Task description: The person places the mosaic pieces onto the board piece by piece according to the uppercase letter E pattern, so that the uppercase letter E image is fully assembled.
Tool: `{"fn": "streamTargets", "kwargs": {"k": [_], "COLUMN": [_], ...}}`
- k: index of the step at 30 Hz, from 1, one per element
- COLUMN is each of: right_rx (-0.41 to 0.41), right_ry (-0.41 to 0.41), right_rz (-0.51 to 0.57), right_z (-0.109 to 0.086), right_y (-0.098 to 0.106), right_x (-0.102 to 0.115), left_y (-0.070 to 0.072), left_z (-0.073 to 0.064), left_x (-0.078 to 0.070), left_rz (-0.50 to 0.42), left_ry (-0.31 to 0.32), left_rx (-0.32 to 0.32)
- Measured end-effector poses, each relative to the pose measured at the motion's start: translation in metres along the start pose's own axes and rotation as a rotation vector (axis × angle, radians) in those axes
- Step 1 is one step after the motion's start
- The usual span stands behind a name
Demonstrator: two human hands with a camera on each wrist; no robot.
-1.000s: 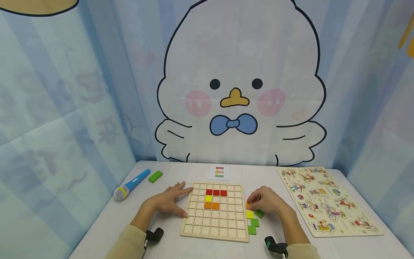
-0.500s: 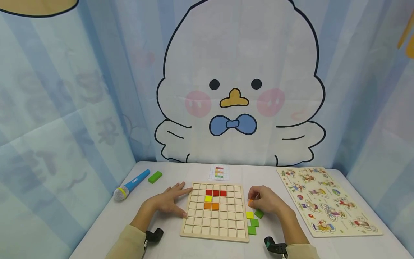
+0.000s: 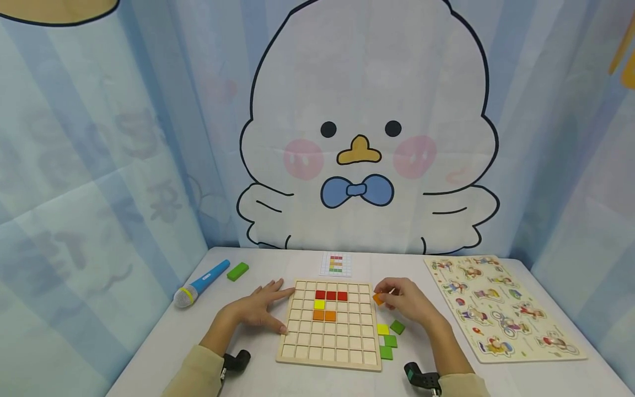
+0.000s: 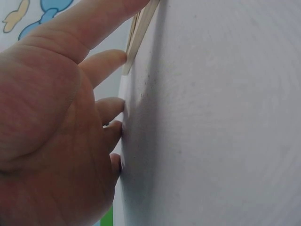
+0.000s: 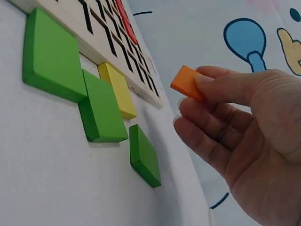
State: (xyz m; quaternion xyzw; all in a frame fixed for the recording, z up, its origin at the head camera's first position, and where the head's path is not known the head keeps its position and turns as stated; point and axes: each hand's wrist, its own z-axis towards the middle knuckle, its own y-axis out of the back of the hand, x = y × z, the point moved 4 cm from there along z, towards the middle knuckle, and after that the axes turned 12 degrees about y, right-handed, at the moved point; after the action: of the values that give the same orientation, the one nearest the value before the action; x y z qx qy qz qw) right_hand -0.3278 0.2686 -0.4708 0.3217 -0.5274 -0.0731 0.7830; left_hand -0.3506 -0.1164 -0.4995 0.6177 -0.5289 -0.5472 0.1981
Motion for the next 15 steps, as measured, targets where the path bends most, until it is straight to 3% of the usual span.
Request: {"fn": "streamTargets", "kwargs": {"k": [9,15], "right_rx": [-0.093,-0.09], "right_ry": [0.001,0.023], "right_rz": [0.149,0.178], "right_z": [0.006,0.009], "right_y": [-0.006,-0.012], "right_x": [0.015,0.02], "left_y": [0.0,0.0], "left_z": [-0.001,0.001], "left_x": [0.001,0.001], "left_rz": [-0.001,0.007], "left_ry": [0.002,0.003], "left_rx": [-0.001,0.0]}}
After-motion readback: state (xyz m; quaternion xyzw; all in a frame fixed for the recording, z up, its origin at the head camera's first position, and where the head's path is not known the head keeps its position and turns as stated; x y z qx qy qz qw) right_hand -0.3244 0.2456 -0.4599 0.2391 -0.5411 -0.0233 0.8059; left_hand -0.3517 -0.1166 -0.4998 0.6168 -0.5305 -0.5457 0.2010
